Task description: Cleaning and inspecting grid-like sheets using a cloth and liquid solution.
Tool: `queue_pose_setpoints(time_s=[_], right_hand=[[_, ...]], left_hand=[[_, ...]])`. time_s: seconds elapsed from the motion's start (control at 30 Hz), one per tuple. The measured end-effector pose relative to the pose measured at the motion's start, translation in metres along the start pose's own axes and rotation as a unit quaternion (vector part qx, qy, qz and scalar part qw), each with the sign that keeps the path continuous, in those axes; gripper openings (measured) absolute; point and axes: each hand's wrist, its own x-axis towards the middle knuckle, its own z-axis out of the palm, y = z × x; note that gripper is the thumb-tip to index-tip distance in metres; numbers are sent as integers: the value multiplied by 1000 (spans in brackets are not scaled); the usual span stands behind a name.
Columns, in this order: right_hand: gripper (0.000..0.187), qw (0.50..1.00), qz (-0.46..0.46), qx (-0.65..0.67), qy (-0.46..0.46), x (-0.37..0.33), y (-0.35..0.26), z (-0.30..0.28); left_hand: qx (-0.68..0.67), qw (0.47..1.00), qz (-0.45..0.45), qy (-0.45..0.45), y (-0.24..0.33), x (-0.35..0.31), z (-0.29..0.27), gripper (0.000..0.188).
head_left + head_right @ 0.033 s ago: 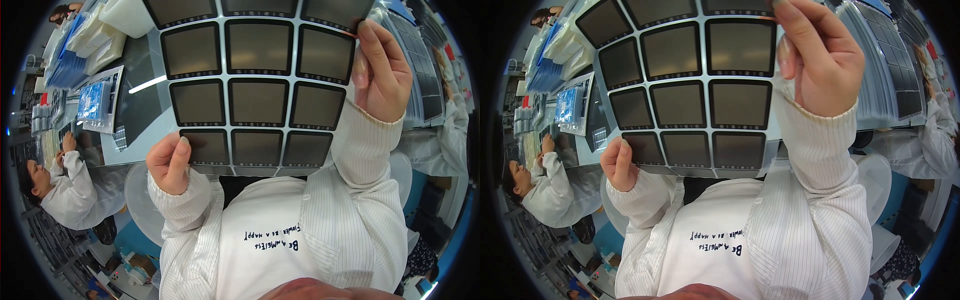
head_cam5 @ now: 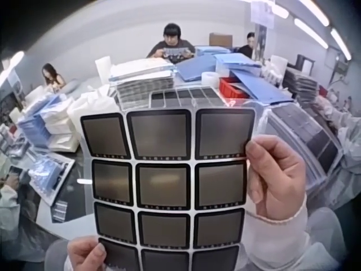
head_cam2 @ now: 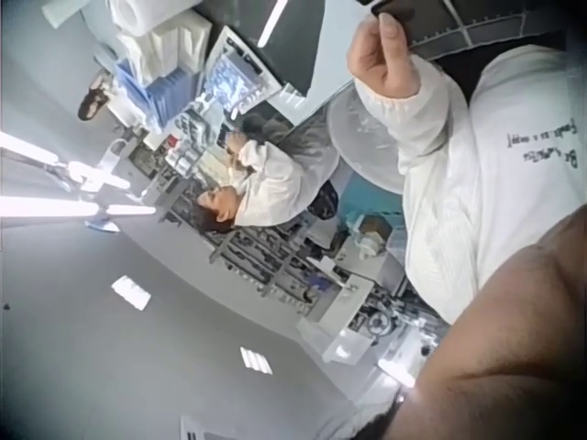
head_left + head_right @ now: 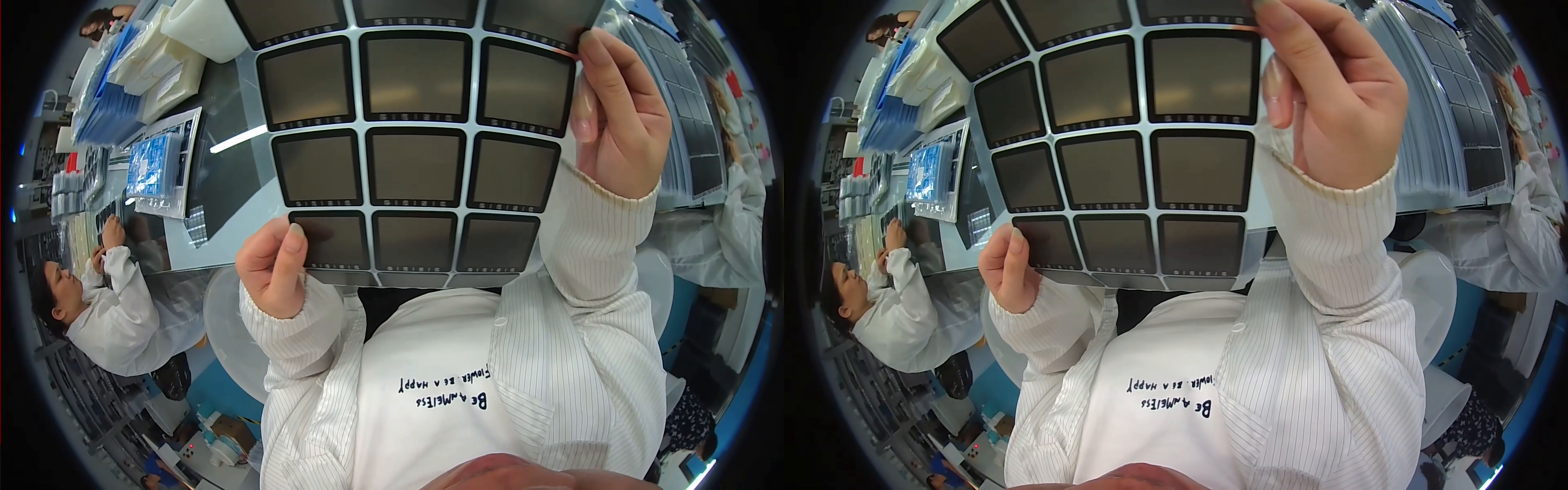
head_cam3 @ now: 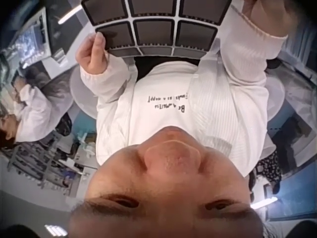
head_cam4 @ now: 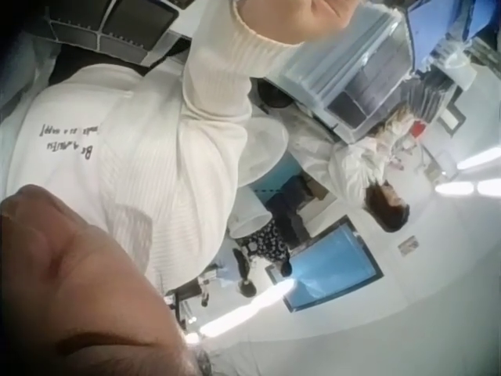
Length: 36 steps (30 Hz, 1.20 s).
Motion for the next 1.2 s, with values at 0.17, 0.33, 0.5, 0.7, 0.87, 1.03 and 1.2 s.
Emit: queue_pose_setpoints(time_s=[0.17,0.33,0.5,0.7,0.87,1.03,1.2], right_hand=[[12,993,94,-14,65,1,-21,24],[9,993,78,26,80,5,-21,39],[11,996,43,67,41,23,-25,49],[12,998,-15,64,10,48,-34,52],[13,998,-47,44,-23,53,-37,52],[14,997,-58,54,-21,56,-34,48],[14,998,-46,43,0,55,-34,45]], left_hand=[[-44,998,40,14,-4,-5,-11,16],[-34,999,28,21,-3,-4,-18,21],[-27,998,39,47,4,1,-10,25],[-37,998,50,10,6,0,-13,25],[-39,998,50,19,6,3,-10,21],[-59,997,42,13,7,4,-7,20],[-50,998,31,-3,10,5,2,19]])
